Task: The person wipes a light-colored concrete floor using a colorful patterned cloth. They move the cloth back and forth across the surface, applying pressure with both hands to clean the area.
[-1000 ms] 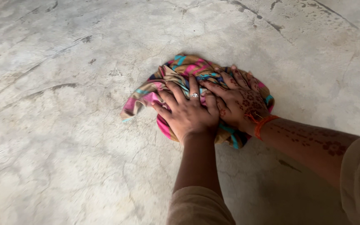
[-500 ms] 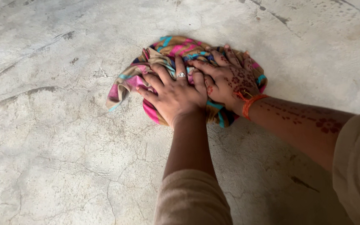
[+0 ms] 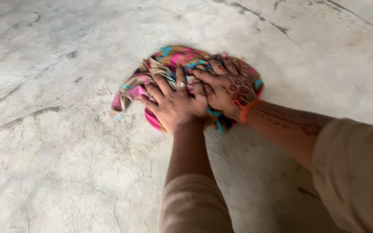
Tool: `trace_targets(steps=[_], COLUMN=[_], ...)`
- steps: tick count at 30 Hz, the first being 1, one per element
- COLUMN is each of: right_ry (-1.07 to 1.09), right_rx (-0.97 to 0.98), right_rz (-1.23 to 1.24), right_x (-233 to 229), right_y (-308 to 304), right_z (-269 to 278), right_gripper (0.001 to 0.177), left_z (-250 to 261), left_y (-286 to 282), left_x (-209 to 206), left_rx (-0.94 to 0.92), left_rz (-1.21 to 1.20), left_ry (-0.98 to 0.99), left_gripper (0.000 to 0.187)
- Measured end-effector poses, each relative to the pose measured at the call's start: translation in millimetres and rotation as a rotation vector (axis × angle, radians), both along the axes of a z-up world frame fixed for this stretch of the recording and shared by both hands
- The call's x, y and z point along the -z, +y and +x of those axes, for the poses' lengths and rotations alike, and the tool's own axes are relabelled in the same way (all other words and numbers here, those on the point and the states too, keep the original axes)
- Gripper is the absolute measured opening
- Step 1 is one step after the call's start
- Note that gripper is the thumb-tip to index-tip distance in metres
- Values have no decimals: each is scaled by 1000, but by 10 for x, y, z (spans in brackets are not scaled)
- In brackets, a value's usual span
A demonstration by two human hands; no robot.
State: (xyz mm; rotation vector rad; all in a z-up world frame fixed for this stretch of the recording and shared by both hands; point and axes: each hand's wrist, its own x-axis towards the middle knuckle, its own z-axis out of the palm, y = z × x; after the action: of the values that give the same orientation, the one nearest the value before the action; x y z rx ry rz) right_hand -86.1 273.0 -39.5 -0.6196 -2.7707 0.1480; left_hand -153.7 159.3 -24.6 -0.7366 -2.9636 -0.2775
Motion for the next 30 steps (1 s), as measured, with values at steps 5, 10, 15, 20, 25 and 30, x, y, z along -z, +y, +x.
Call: trace_targets(steps=[5,10,15,20,25,30], right_ry=[38,59,70,29,23,116], right_rx=[-98,-79,-70,-112,-171,-158], right_rz=[54,54,85,115,118,138], right_x=[29,18,13,5,-24,37], right_y=[-108,-289,-393,-362,-198,25], right_z=[263,734,1259,1720,2187,2494], right_gripper=[63,58,59,66,72,54], left_z=[170,609,1075,1504,1836,2040], left_y=[-121,-285,-411,-460,-397,-225], left_x=[-12,-97,-211,-277,-271,-252], left_rx=[65,99,159,212,245,262], left_rz=[-62,-102,-105,-97,-37,-7], left_ry=[-46,-74,-98,-134,-142,-146], left_gripper=[69,72,76,79,79,82])
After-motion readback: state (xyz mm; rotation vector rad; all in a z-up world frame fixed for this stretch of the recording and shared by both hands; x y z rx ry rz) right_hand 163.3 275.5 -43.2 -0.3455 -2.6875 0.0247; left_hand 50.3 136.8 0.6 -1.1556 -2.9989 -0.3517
